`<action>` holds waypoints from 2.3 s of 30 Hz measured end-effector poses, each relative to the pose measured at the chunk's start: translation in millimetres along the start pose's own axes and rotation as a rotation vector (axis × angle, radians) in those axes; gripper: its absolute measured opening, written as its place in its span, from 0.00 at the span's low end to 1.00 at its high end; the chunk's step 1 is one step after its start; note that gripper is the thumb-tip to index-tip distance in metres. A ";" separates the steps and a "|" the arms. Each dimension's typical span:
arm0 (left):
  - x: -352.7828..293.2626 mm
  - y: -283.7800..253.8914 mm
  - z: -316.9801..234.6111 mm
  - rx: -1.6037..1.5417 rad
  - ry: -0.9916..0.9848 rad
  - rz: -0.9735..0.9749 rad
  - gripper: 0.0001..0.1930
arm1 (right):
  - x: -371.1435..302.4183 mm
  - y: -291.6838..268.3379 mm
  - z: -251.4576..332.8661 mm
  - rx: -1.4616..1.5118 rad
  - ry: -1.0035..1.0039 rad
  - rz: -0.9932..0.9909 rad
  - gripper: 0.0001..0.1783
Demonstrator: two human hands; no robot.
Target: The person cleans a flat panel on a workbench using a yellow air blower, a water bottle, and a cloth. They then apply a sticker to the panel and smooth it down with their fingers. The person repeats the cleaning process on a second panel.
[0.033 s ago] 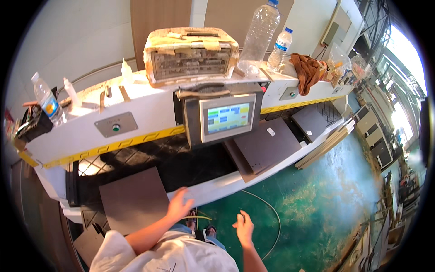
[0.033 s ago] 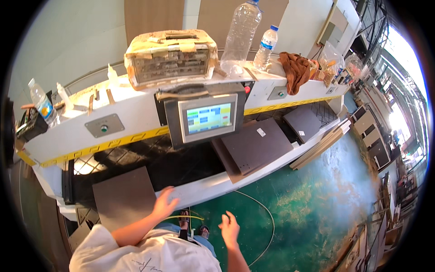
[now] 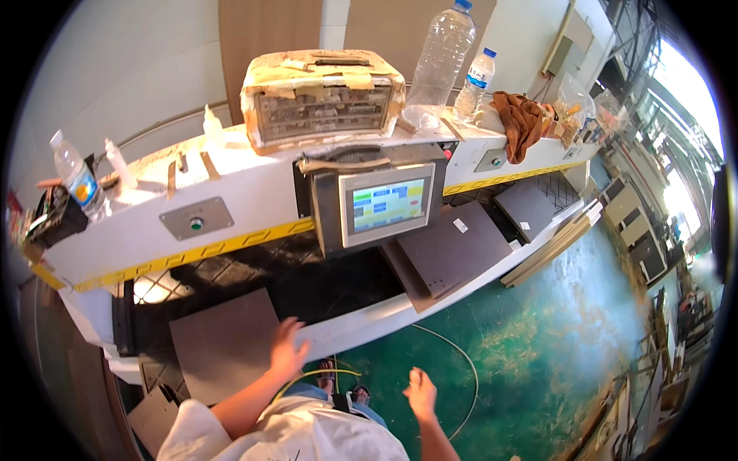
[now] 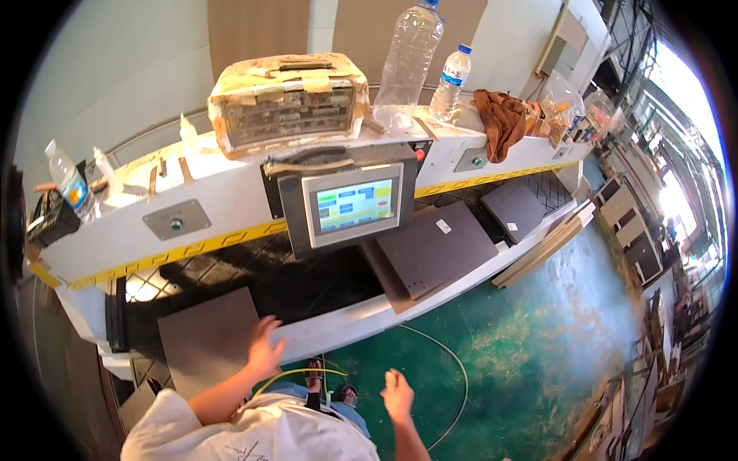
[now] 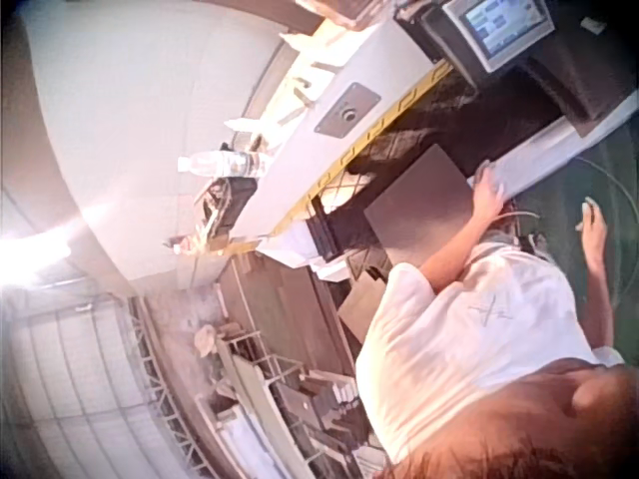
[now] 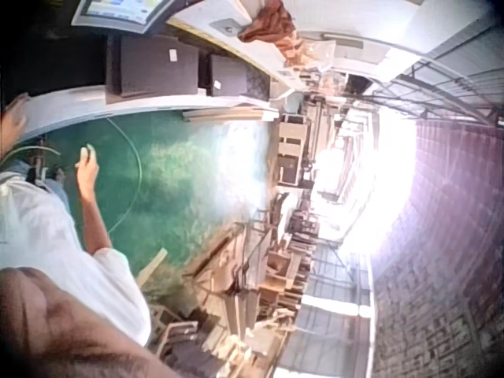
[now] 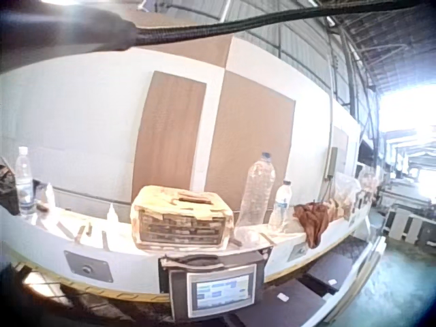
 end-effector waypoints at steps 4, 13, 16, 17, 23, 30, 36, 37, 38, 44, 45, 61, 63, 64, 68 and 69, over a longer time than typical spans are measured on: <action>-29.0 -32.6 91.9 0.652 -0.114 -0.127 0.37 | 47.0 -45.8 -177.2 -0.774 0.102 -0.094 0.48; 13.8 -43.5 114.9 0.592 0.073 0.041 0.44 | 150.0 -87.2 199.5 -0.478 -0.492 -0.189 0.49; 52.2 -81.9 145.2 0.748 -0.134 -0.151 0.42 | 89.5 -125.3 433.9 -0.106 -0.864 -0.255 0.48; 57.6 -87.0 152.1 0.759 -0.189 -0.212 0.42 | 77.6 -127.5 489.9 -0.018 -0.934 -0.219 0.48; 35.6 -52.2 126.9 0.599 -0.046 -0.062 0.42 | 51.7 -61.8 664.1 0.186 -0.985 -0.034 0.51; 28.7 -59.3 110.2 0.547 0.112 -0.013 0.35 | 129.9 -79.5 729.2 0.083 -1.008 0.000 0.59; 13.0 -42.0 111.3 0.474 0.403 0.205 0.27 | 221.3 -93.1 767.9 0.343 -0.850 -0.137 0.69; 15.7 -36.7 110.1 0.450 0.475 0.202 0.29 | 224.4 -105.9 784.8 0.300 -0.841 -0.131 0.65; 17.8 -39.8 108.5 0.451 0.478 0.193 0.29 | 232.3 -107.0 790.7 0.293 -0.848 -0.141 0.61; 58.8 -61.2 88.5 0.496 0.084 -0.057 0.38 | 208.8 -123.5 798.5 0.301 -0.919 -0.223 0.55; 60.5 -58.5 91.0 0.518 0.029 -0.034 0.38 | 201.8 -114.9 776.8 0.311 -0.925 -0.285 0.57; 31.0 -26.7 -27.3 -0.106 0.429 0.176 0.37 | -83.4 -29.2 335.0 0.116 -0.814 0.377 0.76; 37.2 -18.5 -107.5 -0.524 0.291 0.316 0.57 | -56.5 13.2 239.8 0.102 -0.654 0.460 0.73; 36.1 -22.3 -139.0 -0.712 0.350 0.270 0.65 | -70.3 31.2 224.6 -0.020 -0.606 0.470 0.69; 28.2 -17.8 -216.6 -0.689 0.241 0.139 0.65 | -93.5 42.4 177.4 -0.038 -0.764 0.376 0.63; 23.6 -17.6 -217.1 -0.643 0.269 0.082 0.61 | -93.4 31.1 172.2 -0.065 -0.803 0.163 0.62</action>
Point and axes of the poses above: each hand's wrist, its own x-axis towards the middle knuckle, its own y-axis out of the palm, z = x × y, the point moved 9 cm from there along x, towards the middle knuckle, and after that the axes turned 9 degrees about y, right-handed, at the moved point
